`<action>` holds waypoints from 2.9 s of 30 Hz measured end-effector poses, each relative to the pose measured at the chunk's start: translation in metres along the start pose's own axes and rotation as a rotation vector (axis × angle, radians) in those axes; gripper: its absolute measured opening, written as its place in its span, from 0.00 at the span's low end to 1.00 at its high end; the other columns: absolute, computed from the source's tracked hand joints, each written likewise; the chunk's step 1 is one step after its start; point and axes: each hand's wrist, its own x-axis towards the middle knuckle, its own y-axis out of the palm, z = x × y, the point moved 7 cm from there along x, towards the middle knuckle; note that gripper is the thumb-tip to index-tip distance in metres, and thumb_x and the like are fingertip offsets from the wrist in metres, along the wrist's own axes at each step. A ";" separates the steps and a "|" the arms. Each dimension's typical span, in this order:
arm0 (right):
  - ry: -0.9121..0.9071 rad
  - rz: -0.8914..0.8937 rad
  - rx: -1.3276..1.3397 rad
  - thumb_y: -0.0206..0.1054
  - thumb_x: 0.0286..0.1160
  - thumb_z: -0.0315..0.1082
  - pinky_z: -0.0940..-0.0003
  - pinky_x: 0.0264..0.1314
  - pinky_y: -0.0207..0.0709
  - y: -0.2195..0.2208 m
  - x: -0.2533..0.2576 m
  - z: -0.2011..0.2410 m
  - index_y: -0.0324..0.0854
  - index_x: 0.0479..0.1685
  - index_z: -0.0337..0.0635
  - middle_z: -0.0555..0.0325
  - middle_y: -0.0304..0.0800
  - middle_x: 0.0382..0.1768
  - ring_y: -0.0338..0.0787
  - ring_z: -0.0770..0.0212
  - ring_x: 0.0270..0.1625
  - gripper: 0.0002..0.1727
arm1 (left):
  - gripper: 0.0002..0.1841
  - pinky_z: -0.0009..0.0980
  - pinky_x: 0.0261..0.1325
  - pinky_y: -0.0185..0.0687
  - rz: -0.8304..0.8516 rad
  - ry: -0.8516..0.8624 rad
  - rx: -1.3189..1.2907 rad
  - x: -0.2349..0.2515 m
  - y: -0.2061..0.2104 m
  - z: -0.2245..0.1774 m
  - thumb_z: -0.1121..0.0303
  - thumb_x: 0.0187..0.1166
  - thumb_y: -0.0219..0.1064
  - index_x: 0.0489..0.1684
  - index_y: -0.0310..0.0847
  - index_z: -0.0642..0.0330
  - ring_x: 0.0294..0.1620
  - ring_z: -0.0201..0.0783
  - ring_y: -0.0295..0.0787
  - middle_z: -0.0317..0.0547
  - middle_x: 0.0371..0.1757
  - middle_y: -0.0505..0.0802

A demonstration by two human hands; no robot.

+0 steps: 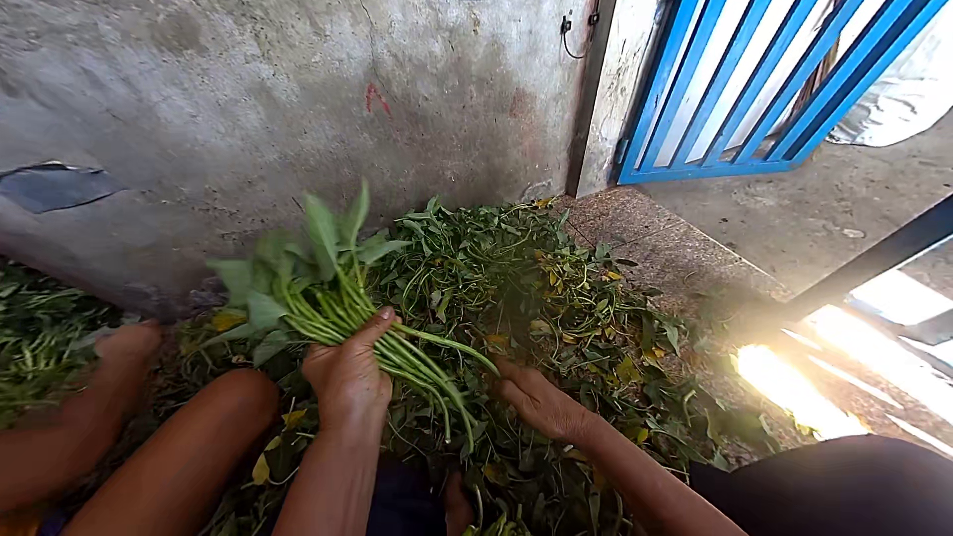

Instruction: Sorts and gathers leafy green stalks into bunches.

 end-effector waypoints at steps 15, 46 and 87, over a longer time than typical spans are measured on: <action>0.689 0.200 -0.486 0.72 0.73 0.49 0.30 0.68 0.77 0.099 -0.056 -0.150 0.70 0.79 0.34 0.29 0.68 0.81 0.74 0.27 0.79 0.38 | 0.23 0.38 0.39 0.96 0.002 0.008 0.044 0.000 0.001 0.009 0.86 0.62 0.79 0.55 0.79 0.65 0.34 0.43 0.96 0.49 0.39 0.95; 0.699 0.630 -0.654 0.76 0.65 0.25 0.23 0.63 0.76 0.142 -0.113 -0.208 0.66 0.86 0.50 0.26 0.59 0.85 0.65 0.17 0.81 0.43 | 0.21 0.38 0.36 0.95 0.038 -0.137 0.048 -0.004 0.005 0.022 0.83 0.67 0.77 0.57 0.76 0.65 0.33 0.43 0.95 0.51 0.40 0.94; 0.721 0.563 -0.375 0.68 0.78 0.41 0.25 0.75 0.69 0.110 -0.090 -0.172 0.69 0.85 0.41 0.28 0.58 0.86 0.60 0.24 0.86 0.34 | 0.20 0.37 0.36 0.95 0.064 -0.144 0.085 -0.008 0.009 0.028 0.82 0.68 0.76 0.57 0.77 0.63 0.33 0.41 0.95 0.49 0.39 0.95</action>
